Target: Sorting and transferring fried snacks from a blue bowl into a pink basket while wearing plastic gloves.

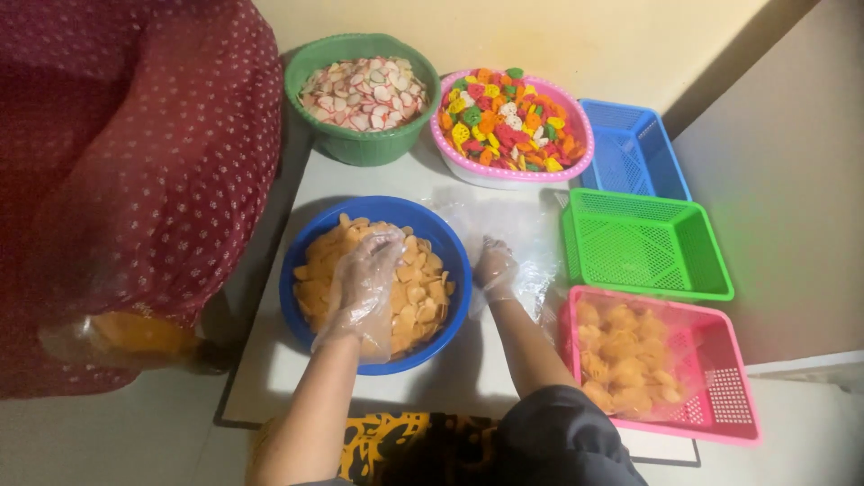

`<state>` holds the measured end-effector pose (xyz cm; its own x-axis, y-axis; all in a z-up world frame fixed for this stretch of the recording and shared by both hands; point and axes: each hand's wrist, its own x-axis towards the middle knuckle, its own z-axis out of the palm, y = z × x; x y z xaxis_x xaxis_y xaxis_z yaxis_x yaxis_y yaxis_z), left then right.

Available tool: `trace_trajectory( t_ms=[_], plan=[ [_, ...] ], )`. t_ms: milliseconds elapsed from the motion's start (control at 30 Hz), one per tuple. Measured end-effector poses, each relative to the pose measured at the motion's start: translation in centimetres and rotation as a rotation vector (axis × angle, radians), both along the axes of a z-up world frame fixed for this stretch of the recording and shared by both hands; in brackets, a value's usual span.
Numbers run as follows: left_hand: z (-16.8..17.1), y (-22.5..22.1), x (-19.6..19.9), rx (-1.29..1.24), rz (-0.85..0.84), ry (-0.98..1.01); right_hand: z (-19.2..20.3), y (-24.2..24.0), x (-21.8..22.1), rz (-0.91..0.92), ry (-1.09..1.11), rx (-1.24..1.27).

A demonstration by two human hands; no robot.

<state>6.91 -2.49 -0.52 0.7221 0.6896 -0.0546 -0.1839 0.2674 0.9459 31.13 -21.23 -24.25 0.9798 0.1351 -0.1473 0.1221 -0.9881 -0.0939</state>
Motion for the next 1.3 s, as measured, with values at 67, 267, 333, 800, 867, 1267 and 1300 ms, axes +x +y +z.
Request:
trace_trajectory(
  t_ms=[67,267,333,800,867,1267,1300],
  plan=[
    [-1.9,0.1,1.2,0.094,0.017,0.102,-1.2,-0.3,0.6,0.042,0.028,-0.024],
    [0.0,-0.2,0.3,-0.008,0.031,0.066,9.6,0.3,-7.4,0.039,-0.024,0.057],
    [-0.4,-0.2,0.3,-0.015,0.044,0.059,4.7,-1.8,-4.4,0.031,-0.035,0.113],
    [-4.4,-1.1,0.6,0.113,0.015,-0.098,13.2,-2.2,-1.8,-0.113,-0.018,0.974],
    [-3.9,-1.9,0.5,-0.277,-0.078,-0.28,15.3,0.3,-4.8,-0.018,0.11,1.103],
    [-7.5,0.4,1.6,0.173,-0.062,0.322,22.3,5.5,-13.0,0.058,0.292,0.974],
    [-6.4,0.3,1.4,0.172,-0.063,0.322,23.3,5.1,-13.2,0.057,0.291,0.973]
  ],
)
